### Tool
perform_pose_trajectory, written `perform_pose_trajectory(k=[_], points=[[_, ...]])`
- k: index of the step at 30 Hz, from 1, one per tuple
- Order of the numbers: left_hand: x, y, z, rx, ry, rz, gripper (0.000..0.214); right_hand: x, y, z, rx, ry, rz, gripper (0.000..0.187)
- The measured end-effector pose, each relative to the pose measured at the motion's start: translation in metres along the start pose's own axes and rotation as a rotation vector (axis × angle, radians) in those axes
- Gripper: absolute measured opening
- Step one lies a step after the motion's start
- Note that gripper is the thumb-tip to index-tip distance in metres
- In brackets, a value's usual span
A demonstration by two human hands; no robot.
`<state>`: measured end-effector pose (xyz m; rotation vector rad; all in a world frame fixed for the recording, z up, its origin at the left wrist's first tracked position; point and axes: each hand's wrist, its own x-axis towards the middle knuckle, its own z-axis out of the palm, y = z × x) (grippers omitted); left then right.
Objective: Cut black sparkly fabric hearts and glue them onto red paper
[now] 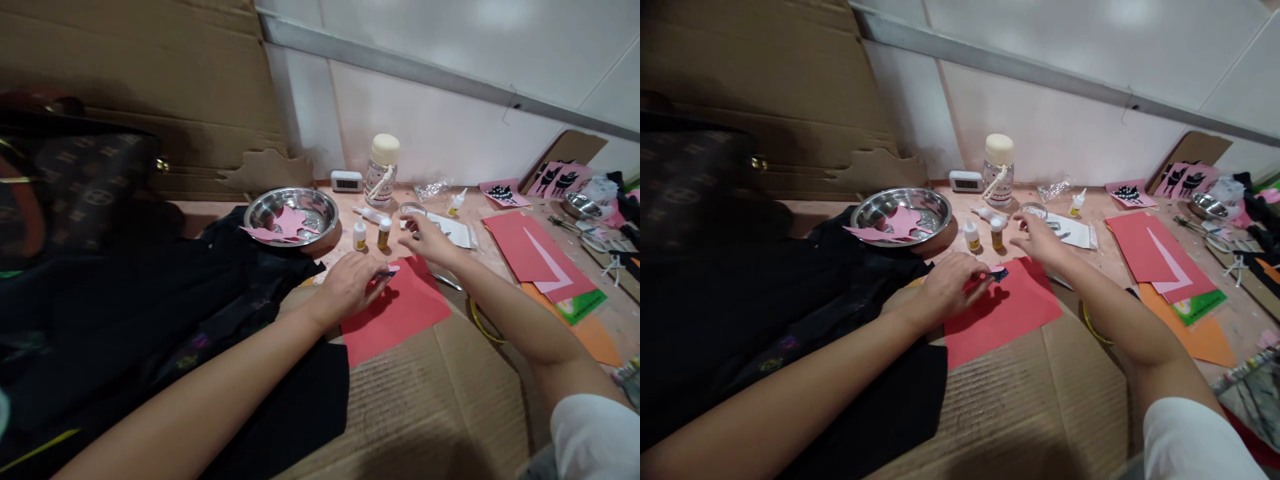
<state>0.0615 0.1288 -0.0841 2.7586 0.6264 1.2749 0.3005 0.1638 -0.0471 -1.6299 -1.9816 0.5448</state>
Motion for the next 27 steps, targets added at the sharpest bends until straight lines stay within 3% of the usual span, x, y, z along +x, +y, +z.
perform_pose_trajectory(k=[2, 4, 6, 14, 18, 21, 24, 27], points=[[0.000, -0.001, 0.000, -0.024, -0.014, -0.016, 0.011, -0.008, 0.009, -0.023, -0.059, 0.042, 0.036, 0.040], [-0.001, -0.001, 0.000, -0.044, -0.025, -0.033, 0.010, -0.017, 0.018, -0.042, -0.258, 0.071, 0.110, 0.034], [-0.001, -0.002, 0.001, -0.048, -0.034, -0.047, 0.010, -0.024, 0.025, -0.050, -0.369, 0.056, 0.146, 0.029], [0.000, 0.000, -0.001, -0.014, -0.010, -0.018, 0.010, -0.033, 0.035, -0.027, -0.476, -0.035, 0.100, 0.017], [0.000, 0.000, -0.001, -0.011, -0.030, -0.022, 0.009, -0.029, 0.023, -0.035, -0.413, 0.023, 0.041, 0.022], [0.000, 0.000, -0.001, -0.021, -0.029, -0.031, 0.008, -0.019, 0.004, -0.036, -0.177, 0.155, 0.000, 0.020], [-0.001, 0.000, 0.000, -0.006, -0.013, -0.024, 0.008, -0.006, -0.019, -0.024, 0.139, 0.250, -0.080, 0.016], [-0.003, -0.001, 0.002, 0.022, -0.003, -0.012, 0.008, 0.006, -0.033, -0.006, 0.224, 0.264, -0.186, 0.013]])
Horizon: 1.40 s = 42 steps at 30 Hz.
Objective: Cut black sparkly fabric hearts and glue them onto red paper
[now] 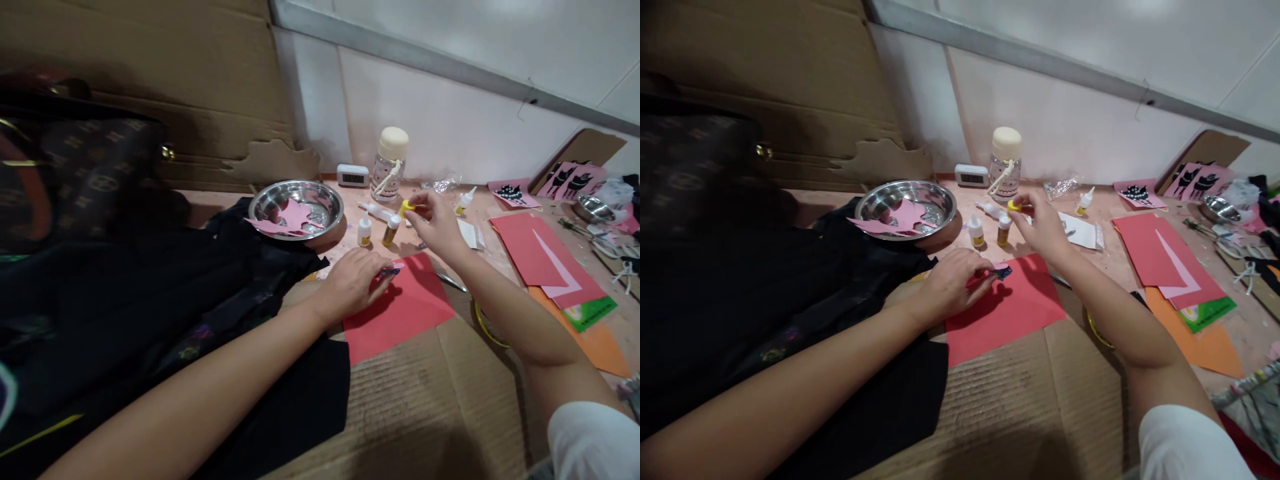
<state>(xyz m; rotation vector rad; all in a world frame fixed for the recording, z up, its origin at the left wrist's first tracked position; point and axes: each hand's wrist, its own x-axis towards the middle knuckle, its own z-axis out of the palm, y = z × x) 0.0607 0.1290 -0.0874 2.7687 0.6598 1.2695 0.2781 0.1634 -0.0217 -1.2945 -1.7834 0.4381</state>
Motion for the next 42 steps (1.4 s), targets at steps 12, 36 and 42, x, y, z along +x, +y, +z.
perform_pose_trajectory(k=[12, 36, 42], points=[[-0.001, 0.000, 0.005, -0.049, 0.027, 0.027, 0.007, -0.003, 0.020, 0.024, -0.196, -0.008, -0.208, 0.039], [0.003, 0.004, 0.002, -0.137, -0.021, -0.044, 0.011, -0.020, 0.034, 0.028, -0.541, -0.198, -0.345, 0.075], [0.005, 0.006, -0.003, -0.251, -0.035, -0.144, 0.010, -0.007, 0.019, 0.022, -0.527, -0.129, -0.328, 0.061]])
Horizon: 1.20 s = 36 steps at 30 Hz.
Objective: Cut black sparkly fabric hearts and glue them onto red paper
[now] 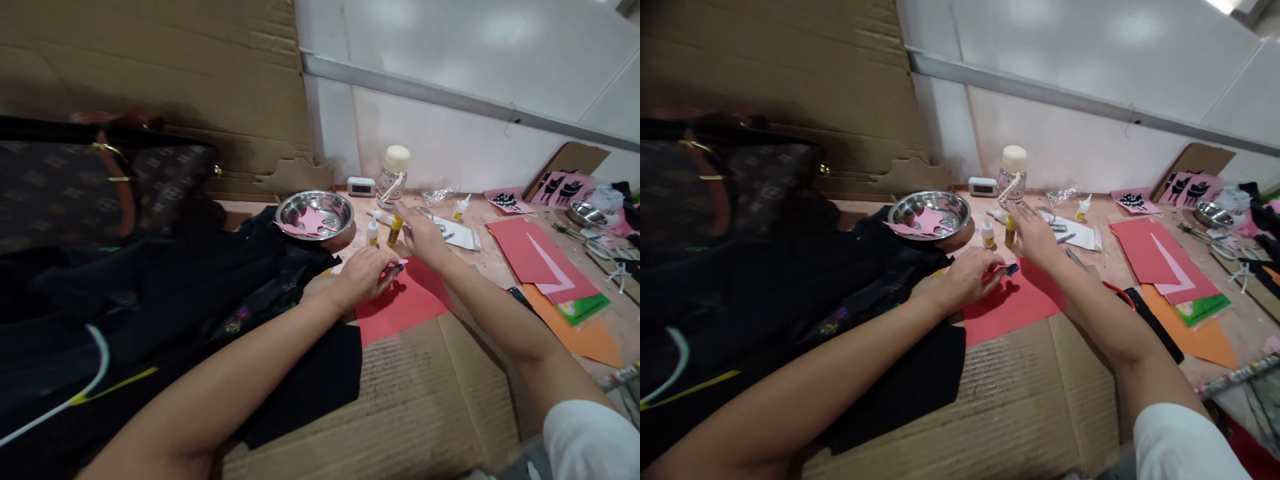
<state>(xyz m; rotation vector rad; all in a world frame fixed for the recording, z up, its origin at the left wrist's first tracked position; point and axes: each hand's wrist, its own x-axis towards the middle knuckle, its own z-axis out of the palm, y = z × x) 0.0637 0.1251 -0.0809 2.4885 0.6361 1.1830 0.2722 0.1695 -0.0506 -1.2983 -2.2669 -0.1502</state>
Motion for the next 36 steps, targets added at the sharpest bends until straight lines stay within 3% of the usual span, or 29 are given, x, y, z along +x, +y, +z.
perform_pose_trajectory(k=[4, 7, 11, 16, 20, 25, 36], points=[[0.001, 0.002, -0.001, -0.161, 0.016, -0.121, 0.005, 0.012, -0.008, -0.023, 0.123, 0.118, 0.119, 0.042], [0.002, 0.007, 0.002, -0.323, 0.085, -0.288, 0.012, 0.004, -0.018, -0.044, 0.277, 0.150, 0.189, 0.034], [0.006, 0.016, 0.008, -0.604, 0.144, -0.540, 0.016, -0.039, -0.035, -0.067, 0.385, 0.088, 0.306, 0.027], [0.009, 0.035, 0.007, -0.891, 0.038, -0.719, 0.022, -0.094, -0.053, -0.077, 0.354, 0.053, 0.303, 0.019], [0.007, 0.055, 0.004, -1.004, 0.015, -0.789, 0.032, -0.113, -0.066, -0.075, 0.579, 0.004, 0.467, 0.015], [0.004, 0.076, 0.005, -1.137, 0.090, -0.861, 0.040, -0.119, -0.081, -0.074, 0.930, 0.002, 0.676, 0.017], [-0.010, 0.094, 0.015, -1.068, 0.109, -0.859, 0.038, -0.129, -0.091, -0.062, 0.965, 0.036, 0.645, 0.012]])
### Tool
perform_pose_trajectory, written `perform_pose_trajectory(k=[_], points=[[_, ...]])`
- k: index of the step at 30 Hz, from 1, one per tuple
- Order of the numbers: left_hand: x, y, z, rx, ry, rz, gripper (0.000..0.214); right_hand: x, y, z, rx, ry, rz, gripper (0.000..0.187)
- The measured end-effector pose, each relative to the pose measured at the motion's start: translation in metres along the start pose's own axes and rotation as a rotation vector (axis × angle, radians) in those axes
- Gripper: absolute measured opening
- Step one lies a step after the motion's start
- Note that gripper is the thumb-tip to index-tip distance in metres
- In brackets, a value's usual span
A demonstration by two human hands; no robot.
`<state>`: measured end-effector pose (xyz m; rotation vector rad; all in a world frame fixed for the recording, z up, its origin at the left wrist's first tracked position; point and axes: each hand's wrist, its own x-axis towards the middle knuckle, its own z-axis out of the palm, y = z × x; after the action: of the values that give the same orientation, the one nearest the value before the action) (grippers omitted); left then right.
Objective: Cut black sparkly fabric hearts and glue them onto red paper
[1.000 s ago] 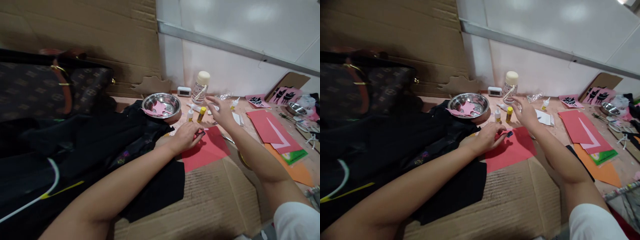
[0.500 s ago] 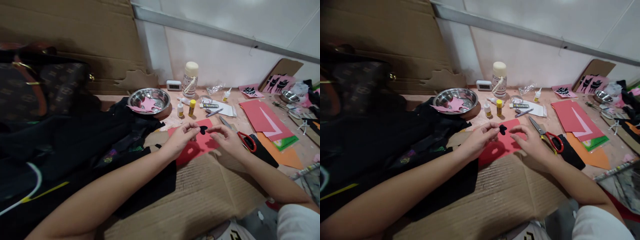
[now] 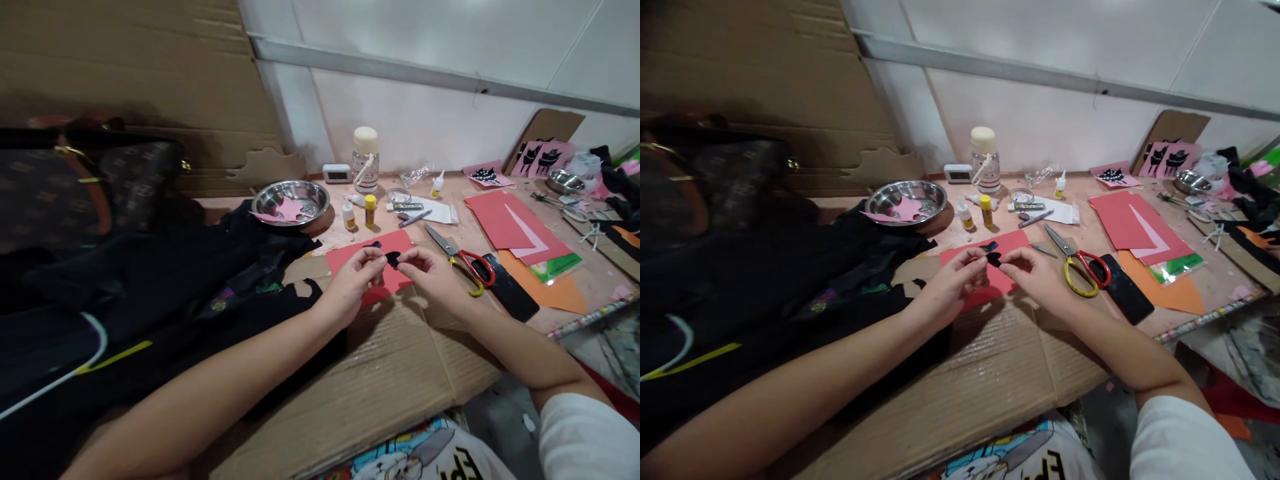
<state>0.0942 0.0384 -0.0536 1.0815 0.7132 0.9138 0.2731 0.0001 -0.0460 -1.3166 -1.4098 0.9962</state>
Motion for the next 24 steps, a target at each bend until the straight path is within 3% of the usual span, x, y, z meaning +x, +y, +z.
perform_pose_trajectory(k=[5, 9, 11, 13, 16, 19, 24], points=[[-0.003, -0.007, -0.004, 0.132, 0.009, 0.029, 0.036, -0.002, -0.004, 0.001, 0.018, 0.001, -0.005, 0.014], [-0.006, -0.011, -0.014, 0.294, 0.018, 0.084, 0.046, -0.002, -0.007, -0.012, -0.009, -0.025, -0.043, 0.012], [-0.012, -0.018, -0.019, 0.542, -0.034, 0.182, 0.057, 0.001, -0.008, -0.023, -0.003, -0.077, -0.050, 0.012], [-0.021, -0.028, -0.023, 0.994, -0.159, 0.331, 0.068, 0.005, -0.009, -0.031, 0.022, -0.109, -0.046, 0.014], [-0.034, -0.044, -0.027, 1.449, -0.276, 0.381, 0.088, 0.011, -0.008, -0.037, 0.075, -0.144, -0.034, 0.022], [-0.044, -0.050, -0.029, 1.554, -0.357, 0.334, 0.099, 0.011, -0.006, -0.036, 0.087, -0.196, -0.024, 0.026], [-0.071, -0.043, -0.023, 1.526, -0.513, 0.281, 0.104, 0.007, -0.005, -0.036, 0.031, -0.273, 0.004, 0.015]])
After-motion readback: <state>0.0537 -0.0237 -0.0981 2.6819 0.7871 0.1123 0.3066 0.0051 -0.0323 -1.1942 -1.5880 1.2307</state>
